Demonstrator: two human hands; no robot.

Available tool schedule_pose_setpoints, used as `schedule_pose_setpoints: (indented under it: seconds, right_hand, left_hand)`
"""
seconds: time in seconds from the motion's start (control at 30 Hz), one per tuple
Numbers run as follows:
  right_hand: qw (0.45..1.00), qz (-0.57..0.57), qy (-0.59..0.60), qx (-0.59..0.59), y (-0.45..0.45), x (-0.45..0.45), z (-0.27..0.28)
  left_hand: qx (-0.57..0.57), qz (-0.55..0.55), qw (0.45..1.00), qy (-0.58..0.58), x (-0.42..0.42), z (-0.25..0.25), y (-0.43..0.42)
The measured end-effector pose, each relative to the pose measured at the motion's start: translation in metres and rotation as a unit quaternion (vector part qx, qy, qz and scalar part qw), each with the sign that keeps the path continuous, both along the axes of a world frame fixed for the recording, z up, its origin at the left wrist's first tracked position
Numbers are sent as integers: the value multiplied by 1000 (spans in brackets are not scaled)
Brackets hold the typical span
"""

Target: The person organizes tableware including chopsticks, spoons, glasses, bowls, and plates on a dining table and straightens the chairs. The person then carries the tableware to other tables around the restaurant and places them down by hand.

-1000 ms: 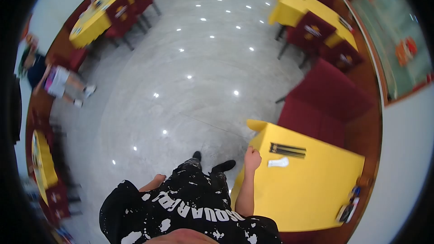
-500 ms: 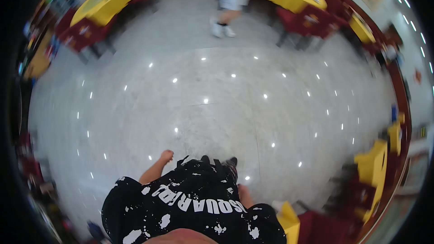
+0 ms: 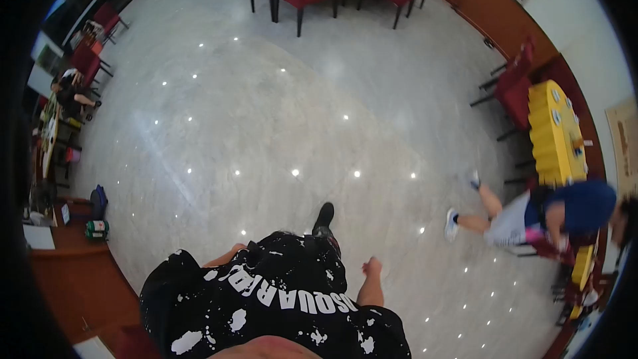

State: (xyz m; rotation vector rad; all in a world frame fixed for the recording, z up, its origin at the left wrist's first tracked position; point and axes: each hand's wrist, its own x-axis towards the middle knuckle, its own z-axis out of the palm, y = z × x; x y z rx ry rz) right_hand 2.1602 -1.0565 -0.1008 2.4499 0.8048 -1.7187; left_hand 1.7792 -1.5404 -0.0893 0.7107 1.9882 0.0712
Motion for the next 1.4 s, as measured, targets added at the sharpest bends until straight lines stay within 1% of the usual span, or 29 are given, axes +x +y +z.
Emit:
schedule_pose_setpoints:
  seconds: [0.03, 0.07, 0.1, 0.17, 0.27, 0.33, 0.4, 0.47, 0.53, 0.57, 0.6, 0.63, 0.67, 0.7, 0.77, 0.8, 0.87, 0.93, 1.0, 1.03, 1.1, 1.13, 1.2, 1.23, 1.27, 1.3, 1.33, 1.37, 1.4]
  right_hand:
    - [996, 71, 33, 45, 50, -35, 3]
    - [989, 113, 45, 87, 103, -79, 6]
    - [978, 155, 45, 136, 155, -136, 11]
    - [954, 227, 55, 189, 233, -245, 22]
    - [930, 298, 104, 186, 324, -418, 28]
    - [905, 353, 135, 194, 362, -529, 28]
    - [870, 417, 163, 208, 387, -624, 17]
    - [838, 466, 177, 221, 400, -672, 3]
    - [844, 490, 149, 159, 391, -705, 36]
    - [857, 485, 140, 109, 396, -720, 51]
    - [866, 480, 128, 60, 401, -735, 67]
    - [839, 511, 153, 106, 406, -728, 56]
    - [809, 540, 176, 154, 411, -721, 44]
    - [791, 560, 174, 174, 416, -721, 44]
    - [775, 587, 154, 177, 435, -749, 42]
    - [770, 596, 146, 171, 451, -784, 41]
    - [757, 617, 138, 167, 491, -856, 35]
    - [742, 637, 133, 160, 533, -908, 27]
    - [738, 651, 112, 141, 581, -944, 13]
    - [735, 659, 101, 127, 606, -959, 4]
    - [707, 693, 77, 121, 663, -1006, -5]
    - [674, 724, 63, 133, 693, -1032, -17]
    - [577, 795, 20, 185, 748, -1093, -42]
    - [544, 813, -4, 207, 777, -1134, -43]
    - [539, 812, -20, 221, 807, -1179, -43]
    - [678, 713, 27, 177, 841, -1235, -26]
    - [812, 558, 90, 147, 874, -1292, -5]
    - [897, 396, 135, 139, 908, -1351, 17]
    - [900, 365, 173, 164, 934, -1406, 51]
  left_hand:
    - [7, 157, 987, -43, 3, 1, 7]
    - [25, 267, 961, -66, -8, 8, 28]
    - [50, 374, 922, -82, -19, 14, 48]
    - [131, 493, 857, -77, -42, 40, 100]
    - [134, 592, 792, -69, -103, 54, 180]
    - [110, 601, 787, -84, -149, 39, 220]
    - [59, 560, 819, -110, -207, 19, 250]
    - [6, 494, 858, -138, -264, 5, 274]
    - [-39, 423, 893, -150, -337, -6, 306]
    - [-54, 388, 908, -151, -381, -12, 325]
    - [-60, 383, 912, -136, -426, -17, 345]
    - [-61, 382, 914, -120, -476, -22, 367]
    - [-50, 391, 914, -96, -529, -24, 393]
    - [-24, 412, 908, -72, -582, -25, 420]
    - [42, 453, 890, -19, -689, -27, 492]
    - [76, 468, 880, 7, -743, -28, 528]
    - [166, 440, 879, 84, -840, -45, 598]
    - [241, 470, 846, 75, -924, -39, 678]
    - [293, 517, 804, 17, -986, -6, 750]
    - [299, 520, 800, 1, -1000, 0, 774]
    - [306, 516, 800, -18, -1034, 10, 821]
    - [256, 507, 822, -40, -1053, 16, 844]
    - [167, 481, 858, -68, -1066, 21, 860]
    - [132, 463, 873, -75, -1072, 18, 864]
    - [101, 445, 886, -84, -1074, 17, 868]
    - [72, 432, 895, -90, -1076, 13, 871]
    - [46, 418, 902, -100, -1082, 8, 875]
    - [23, 404, 908, -109, -1092, 1, 883]
    - [4, 392, 912, -121, -1101, -7, 892]
